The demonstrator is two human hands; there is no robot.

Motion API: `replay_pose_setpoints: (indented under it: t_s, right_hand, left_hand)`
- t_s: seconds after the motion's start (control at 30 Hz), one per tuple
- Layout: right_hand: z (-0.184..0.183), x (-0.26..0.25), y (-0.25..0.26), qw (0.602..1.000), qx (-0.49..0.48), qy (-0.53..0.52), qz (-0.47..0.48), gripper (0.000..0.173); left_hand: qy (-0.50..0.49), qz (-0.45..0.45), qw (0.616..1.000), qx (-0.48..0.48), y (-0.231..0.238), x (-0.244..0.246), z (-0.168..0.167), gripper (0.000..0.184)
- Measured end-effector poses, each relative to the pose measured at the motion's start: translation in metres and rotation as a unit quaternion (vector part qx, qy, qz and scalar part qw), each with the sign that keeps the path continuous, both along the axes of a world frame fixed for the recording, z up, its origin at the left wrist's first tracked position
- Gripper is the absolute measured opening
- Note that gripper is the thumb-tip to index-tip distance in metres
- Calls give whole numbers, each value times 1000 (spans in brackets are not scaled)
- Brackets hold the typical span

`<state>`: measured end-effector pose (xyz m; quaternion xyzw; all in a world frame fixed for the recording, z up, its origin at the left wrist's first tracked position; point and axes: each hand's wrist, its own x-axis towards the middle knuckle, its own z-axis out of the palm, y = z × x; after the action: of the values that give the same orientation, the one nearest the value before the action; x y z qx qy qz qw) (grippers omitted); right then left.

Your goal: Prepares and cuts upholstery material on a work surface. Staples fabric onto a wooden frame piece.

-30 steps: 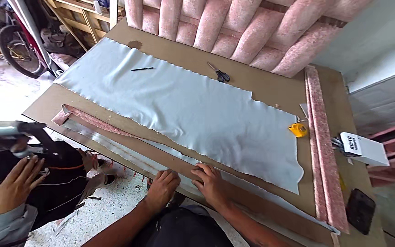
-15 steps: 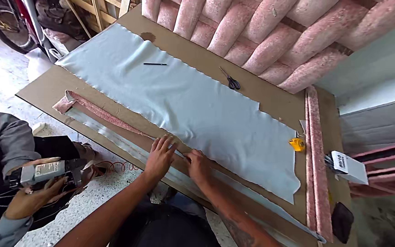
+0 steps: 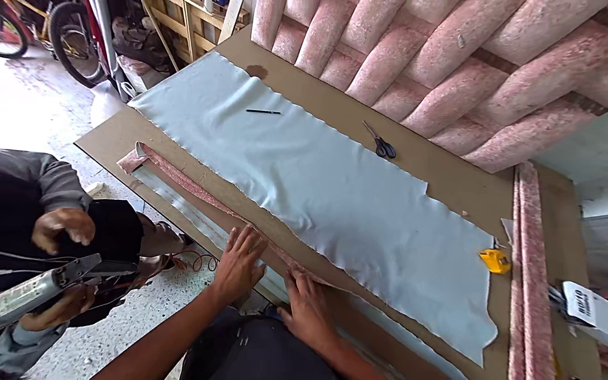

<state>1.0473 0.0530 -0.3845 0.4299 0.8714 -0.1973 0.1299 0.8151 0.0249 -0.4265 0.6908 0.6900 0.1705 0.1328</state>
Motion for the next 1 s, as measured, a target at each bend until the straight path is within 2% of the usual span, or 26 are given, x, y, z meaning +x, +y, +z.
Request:
replay_pose_setpoints:
  t_s: [0.07,0.17,0.3,0.4,0.8,1.0]
  right_hand:
    - [3,4,1,999,-23,-15,30,86]
    - [11,4,2,996,-54,-37,53,87]
    - [15,1,5,994,-82,-47,62,88]
    - [17,3,1,991,-103,-57,66,87]
    - [28,-7,2,986,-128,-88,55,85]
    - [28,-10,2,985,-136,-93,48,84]
  left_hand:
    - [11,19,1000,7,14,-11,3,61]
    - [48,26,995,-87,26,-19,7,78]
    - [42,39,987,-150,3,-25,9,85]
    - [51,42,987,-149,-13,-21,2,84]
    - [53,85,975,-200,-10,-11,10,76]
    - [59,98,975,-190,-13,-6,10,73]
